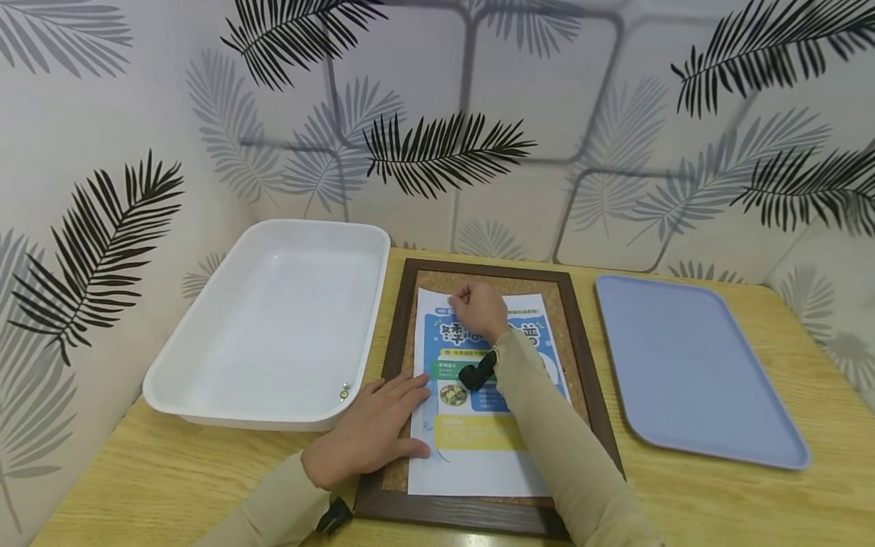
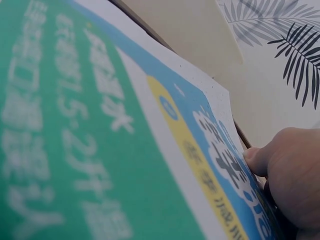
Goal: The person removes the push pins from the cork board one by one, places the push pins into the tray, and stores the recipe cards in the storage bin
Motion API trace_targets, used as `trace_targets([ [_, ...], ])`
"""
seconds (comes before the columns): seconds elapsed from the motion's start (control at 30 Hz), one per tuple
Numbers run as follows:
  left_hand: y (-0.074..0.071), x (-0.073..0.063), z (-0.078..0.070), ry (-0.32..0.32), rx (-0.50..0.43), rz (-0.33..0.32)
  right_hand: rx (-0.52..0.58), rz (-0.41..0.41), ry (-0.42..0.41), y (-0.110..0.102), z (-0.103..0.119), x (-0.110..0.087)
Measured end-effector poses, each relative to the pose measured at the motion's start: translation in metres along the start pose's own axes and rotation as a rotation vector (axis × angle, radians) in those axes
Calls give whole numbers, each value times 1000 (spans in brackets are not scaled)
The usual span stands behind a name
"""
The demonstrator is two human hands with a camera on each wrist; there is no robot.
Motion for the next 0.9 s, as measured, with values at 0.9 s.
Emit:
trace_targets([
  [0.9,1,2,0,-1,-1,8,9,1,-1,2,-4,2],
])
Point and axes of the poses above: each hand's wrist, its own x-axis towards the middle knuckle, its own y-axis out of the palm, z = x × y, the point moved 9 cm from there along x, towards the middle knuckle, and after that the axes turned 12 degrees about z, right-handed, at the moved point
